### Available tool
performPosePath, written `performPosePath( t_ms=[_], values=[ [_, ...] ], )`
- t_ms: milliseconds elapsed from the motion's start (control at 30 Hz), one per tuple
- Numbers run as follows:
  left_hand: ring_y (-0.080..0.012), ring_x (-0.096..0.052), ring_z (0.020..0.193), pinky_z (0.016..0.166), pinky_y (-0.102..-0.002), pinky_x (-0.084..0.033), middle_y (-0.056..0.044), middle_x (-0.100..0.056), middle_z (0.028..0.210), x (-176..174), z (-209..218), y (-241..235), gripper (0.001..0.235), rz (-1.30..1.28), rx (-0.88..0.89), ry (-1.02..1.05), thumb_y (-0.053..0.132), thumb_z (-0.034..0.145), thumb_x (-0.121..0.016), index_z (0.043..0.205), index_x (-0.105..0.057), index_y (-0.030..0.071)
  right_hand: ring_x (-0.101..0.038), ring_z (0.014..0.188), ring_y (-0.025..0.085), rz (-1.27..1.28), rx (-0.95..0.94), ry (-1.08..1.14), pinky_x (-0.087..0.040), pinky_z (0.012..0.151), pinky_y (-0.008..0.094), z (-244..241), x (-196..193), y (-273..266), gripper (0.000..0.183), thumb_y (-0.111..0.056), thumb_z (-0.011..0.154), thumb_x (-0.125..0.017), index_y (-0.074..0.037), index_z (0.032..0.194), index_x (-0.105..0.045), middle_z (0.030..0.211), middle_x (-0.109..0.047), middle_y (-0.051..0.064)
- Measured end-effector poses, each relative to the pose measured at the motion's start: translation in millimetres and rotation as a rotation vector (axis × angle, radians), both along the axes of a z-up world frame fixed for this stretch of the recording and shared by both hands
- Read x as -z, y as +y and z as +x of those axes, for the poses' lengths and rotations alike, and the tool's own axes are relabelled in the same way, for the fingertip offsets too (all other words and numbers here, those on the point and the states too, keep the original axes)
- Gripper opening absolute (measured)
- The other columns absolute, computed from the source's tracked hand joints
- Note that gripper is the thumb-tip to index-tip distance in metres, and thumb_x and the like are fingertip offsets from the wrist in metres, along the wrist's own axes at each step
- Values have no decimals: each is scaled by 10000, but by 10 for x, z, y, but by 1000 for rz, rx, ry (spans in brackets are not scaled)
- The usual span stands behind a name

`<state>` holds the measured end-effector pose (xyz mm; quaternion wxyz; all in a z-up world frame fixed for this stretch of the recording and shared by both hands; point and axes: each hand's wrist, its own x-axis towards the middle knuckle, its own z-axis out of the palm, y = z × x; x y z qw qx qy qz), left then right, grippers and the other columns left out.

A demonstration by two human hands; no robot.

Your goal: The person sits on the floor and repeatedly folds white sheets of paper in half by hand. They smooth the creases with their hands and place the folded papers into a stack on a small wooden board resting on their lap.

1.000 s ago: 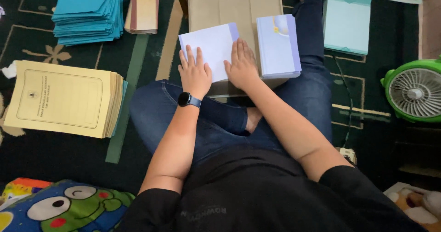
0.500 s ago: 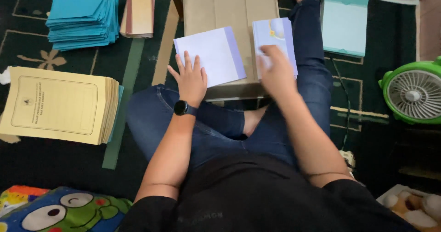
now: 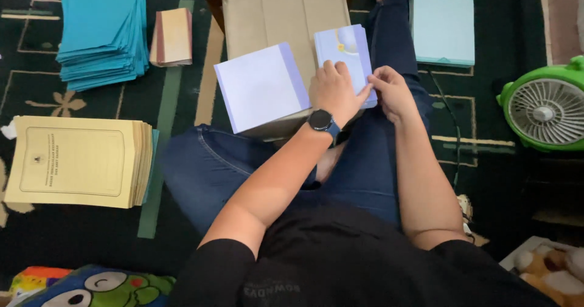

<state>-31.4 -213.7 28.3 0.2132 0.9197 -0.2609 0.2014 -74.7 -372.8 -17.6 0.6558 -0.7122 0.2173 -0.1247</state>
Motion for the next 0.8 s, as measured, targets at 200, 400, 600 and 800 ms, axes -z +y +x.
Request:
performPosePath(
  t_ms=[200, 400, 600, 800],
  values=[
    [-267, -548, 804, 623, -381, -422, -76, -450, 955, -177, -71, -156, 829, 57, -181, 12, 647, 601, -700, 1084, -572, -14, -557, 689, 52, 266, -65, -9, -424, 591, 178, -39, -98, 8, 155, -144, 993, -693, -141, 906, -565, 777, -485, -88],
    [-377, -744, 831, 733, -495, -552, -82, -667, 859, -378, 154, 193, 323, 25, 50, 456, 330, 770, -604, 965, -669, 81, -549, 698, 89, -31, -14, -13, -438, 562, 204, -28, -32, -43, 134, -155, 970, -731, -116, 931, -610, 797, -560, -11],
    [-412, -734, 1023, 871, -473, -593, -200, -754, 1058, -555, 310, 1137, 323, -249, 153, 445, 179, 919, -601, 1216, -675, 76, -625, 783, 255, -630, 70, -113, -502, 673, 339, -127, -479, 189, 161, -84, 970, -741, -64, 1093, -639, 888, -625, 111],
    [-156, -709, 742, 674, -322, -635, -171, -722, 934, -252, 263, 2058, 166, -975, 271, 481, 81, 1026, -637, 1176, -650, 10, -515, 1181, 421, -662, -33, -252, -517, 940, 446, -47, -928, 800, 385, -70, 1013, -717, -14, 1320, -491, 1211, -545, 212]
  ],
)
